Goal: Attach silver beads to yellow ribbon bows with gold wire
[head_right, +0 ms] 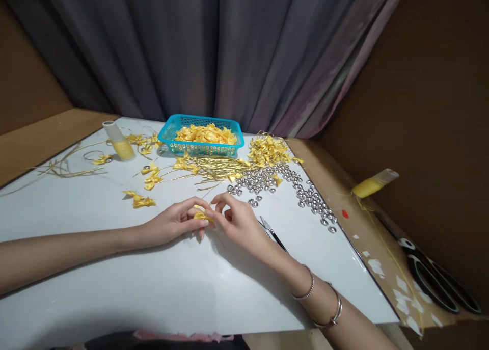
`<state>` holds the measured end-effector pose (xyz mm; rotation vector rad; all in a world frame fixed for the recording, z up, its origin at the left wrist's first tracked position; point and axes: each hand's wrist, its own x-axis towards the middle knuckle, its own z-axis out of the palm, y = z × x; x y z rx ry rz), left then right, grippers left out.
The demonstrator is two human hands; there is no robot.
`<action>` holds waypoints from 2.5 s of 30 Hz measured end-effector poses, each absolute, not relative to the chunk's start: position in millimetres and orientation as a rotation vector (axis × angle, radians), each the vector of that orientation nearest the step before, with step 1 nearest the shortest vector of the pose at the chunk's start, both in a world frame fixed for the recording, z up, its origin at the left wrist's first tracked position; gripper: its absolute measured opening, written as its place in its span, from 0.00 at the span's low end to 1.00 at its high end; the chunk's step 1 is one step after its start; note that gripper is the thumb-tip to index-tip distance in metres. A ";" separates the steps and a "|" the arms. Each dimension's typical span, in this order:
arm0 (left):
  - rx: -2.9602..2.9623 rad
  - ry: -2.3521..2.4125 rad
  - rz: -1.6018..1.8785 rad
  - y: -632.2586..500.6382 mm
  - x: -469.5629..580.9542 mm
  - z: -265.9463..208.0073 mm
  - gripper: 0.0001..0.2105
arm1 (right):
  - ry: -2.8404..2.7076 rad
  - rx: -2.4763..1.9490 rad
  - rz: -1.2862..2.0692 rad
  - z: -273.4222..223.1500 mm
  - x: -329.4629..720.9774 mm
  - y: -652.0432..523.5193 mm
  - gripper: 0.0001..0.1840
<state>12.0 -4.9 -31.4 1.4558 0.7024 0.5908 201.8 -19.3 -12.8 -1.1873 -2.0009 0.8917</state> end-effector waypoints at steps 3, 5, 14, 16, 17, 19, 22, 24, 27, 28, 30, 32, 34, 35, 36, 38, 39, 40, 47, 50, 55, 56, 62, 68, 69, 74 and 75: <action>1.436 0.715 0.574 -4.0 12.0 -30.0 0.11 | -1.962 -1.149 1.034 -13.2 201.6 -19.7 0.06; 1.435 0.688 0.583 -2.8 12.3 -29.1 0.11 | -1.939 -1.129 1.060 -13.6 201.5 -19.7 0.06; 1.497 0.732 0.653 -2.8 12.6 -28.9 0.13 | -1.807 -1.197 1.319 -9.0 198.0 -21.6 0.16; 1.507 0.754 0.660 -3.3 12.6 -29.0 0.13 | -1.810 -1.216 1.355 -6.5 196.2 -23.0 0.18; 1.507 0.759 0.657 -3.3 12.6 -29.3 0.14 | -1.815 -1.215 1.364 -5.5 195.6 -23.5 0.19; 1.490 0.750 0.649 -2.6 12.5 -30.5 0.14 | -1.800 -1.203 1.391 -4.5 195.4 -23.6 0.19; 1.457 0.699 0.646 -0.9 11.6 -32.6 0.14 | -1.715 -1.161 1.472 -5.0 197.2 -22.1 0.20; 1.449 0.676 0.647 0.0 10.7 -33.2 0.14 | -1.664 -1.137 1.505 -6.2 199.4 -20.2 0.20; 1.476 0.681 0.644 0.5 10.1 -32.4 0.13 | -1.654 -1.146 1.509 -7.5 203.3 -16.5 0.19; 1.483 0.683 0.645 0.5 10.2 -32.0 0.13 | -1.663 -1.156 1.501 -7.4 204.7 -15.1 0.18; 1.480 0.680 0.640 0.4 10.9 -31.1 0.13 | -1.694 -1.184 1.463 -6.2 207.9 -12.1 0.16; 1.459 0.672 0.634 0.2 11.9 -30.6 0.12 | -1.737 -1.226 1.400 -3.5 212.1 -9.2 0.14; 1.440 0.671 0.623 -0.1 12.7 -30.3 0.12 | -1.809 -1.279 1.341 0.2 217.5 -7.0 0.13; 1.425 0.670 0.622 -0.3 13.0 -30.4 0.12 | -1.870 -1.302 1.321 2.2 220.6 -6.3 0.12; 1.405 0.668 0.622 -0.4 13.2 -30.5 0.11 | -1.950 -1.322 1.315 4.3 223.8 -6.0 0.11; 1.362 0.666 0.625 -0.6 13.1 -31.3 0.12 | -2.134 -1.343 1.348 8.5 229.8 -5.9 0.11; 1.346 0.667 0.628 -0.5 13.0 -31.9 0.12 | -2.205 -1.342 1.380 10.6 232.4 -6.2 0.12; 1.334 0.669 0.631 -0.4 12.8 -32.5 0.12 | -2.250 -1.330 1.414 12.8 234.4 -6.5 0.13; 1.294 0.676 0.620 0.3 12.3 -35.8 0.12 | -1.952 -1.042 1.596 27.1 239.2 -6.5 0.12; 1.305 0.682 0.611 0.5 12.7 -34.8 0.13 | -1.706 -0.941 1.677 23.5 240.8 -3.7 0.11; 1.378 0.666 0.573 1.3 12.3 -32.1 0.14 | -1.413 -0.796 1.705 9.1 236.1 1.6 0.13; 1.395 0.667 0.562 1.3 12.1 -31.6 0.14 | -1.364 -0.772 1.711 6.9 233.8 1.8 0.14; 1.488 0.696 0.516 -0.1 11.4 -29.0 0.14 | -1.281 -0.777 1.716 -1.2 222.3 -1.3 0.16; 1.613 0.751 0.506 -1.7 12.3 -24.9 0.16 | -1.166 -0.757 1.782 -6.3 220.8 -1.9 0.12; 1.612 0.759 0.511 -1.7 12.3 -24.7 0.16 | -1.160 -0.754 1.797 -6.4 220.8 -2.0 0.12; 1.592 0.772 0.523 -0.1 11.1 -25.8 0.15 | -1.199 -0.741 1.844 -7.9 222.3 -2.1 0.11; 1.592 0.769 0.522 0.4 10.9 -26.3 0.16 | -1.202 -0.730 1.852 -8.5 222.9 -2.0 0.11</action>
